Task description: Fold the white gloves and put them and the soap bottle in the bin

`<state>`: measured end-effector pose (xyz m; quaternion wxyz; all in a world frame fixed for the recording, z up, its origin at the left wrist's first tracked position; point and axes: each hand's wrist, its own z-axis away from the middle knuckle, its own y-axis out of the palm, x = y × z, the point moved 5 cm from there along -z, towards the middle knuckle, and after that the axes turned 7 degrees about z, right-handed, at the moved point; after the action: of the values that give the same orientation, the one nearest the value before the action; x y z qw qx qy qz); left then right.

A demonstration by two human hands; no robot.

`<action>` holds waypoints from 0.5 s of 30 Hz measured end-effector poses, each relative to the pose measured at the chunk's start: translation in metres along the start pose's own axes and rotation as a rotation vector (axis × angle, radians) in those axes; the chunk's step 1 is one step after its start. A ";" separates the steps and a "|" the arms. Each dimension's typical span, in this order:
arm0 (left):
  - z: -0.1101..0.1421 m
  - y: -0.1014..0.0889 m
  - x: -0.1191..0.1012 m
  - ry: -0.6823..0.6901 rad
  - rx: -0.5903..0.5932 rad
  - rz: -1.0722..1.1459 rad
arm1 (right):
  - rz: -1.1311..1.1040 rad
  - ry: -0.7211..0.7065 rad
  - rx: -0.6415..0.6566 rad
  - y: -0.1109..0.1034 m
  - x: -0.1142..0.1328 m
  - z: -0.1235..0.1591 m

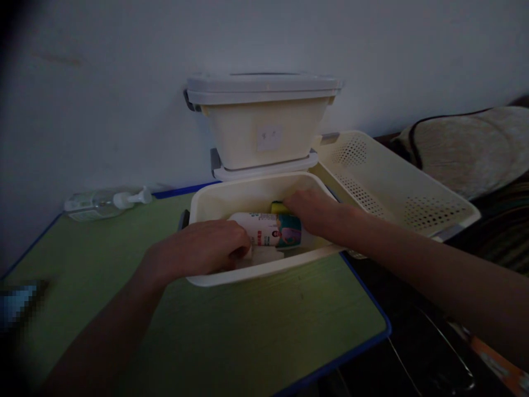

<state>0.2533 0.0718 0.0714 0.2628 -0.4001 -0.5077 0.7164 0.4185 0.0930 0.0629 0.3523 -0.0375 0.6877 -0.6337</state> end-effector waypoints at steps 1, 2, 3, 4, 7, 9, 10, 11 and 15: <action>0.000 0.000 0.000 0.007 0.001 -0.001 | -0.014 0.008 0.029 -0.001 0.000 -0.002; 0.000 0.001 0.001 0.013 0.003 -0.001 | -0.041 0.018 0.066 -0.002 -0.001 -0.004; 0.000 0.001 0.001 0.016 0.004 0.000 | -0.079 0.029 0.111 -0.004 -0.002 -0.005; 0.000 0.001 0.001 0.018 0.004 0.001 | -0.122 0.035 0.162 -0.006 -0.003 -0.007; -0.001 0.002 0.001 0.015 0.005 -0.002 | -0.212 0.035 0.299 -0.009 -0.008 -0.011; -0.001 0.002 0.001 0.013 0.011 -0.002 | -0.237 0.031 0.341 -0.008 -0.012 -0.014; -0.001 0.002 0.001 0.011 0.015 0.002 | -0.256 0.023 0.345 -0.007 -0.014 -0.015; 0.000 0.002 0.001 0.010 0.018 0.007 | -0.279 0.014 0.340 -0.004 -0.016 -0.016; 0.000 0.002 0.001 -0.002 0.021 0.018 | -0.342 -0.038 0.278 0.005 -0.020 -0.019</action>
<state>0.2528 0.0720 0.0693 0.2601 -0.4013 -0.4968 0.7243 0.4252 0.1204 0.0668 0.2545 -0.1165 0.5706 -0.7720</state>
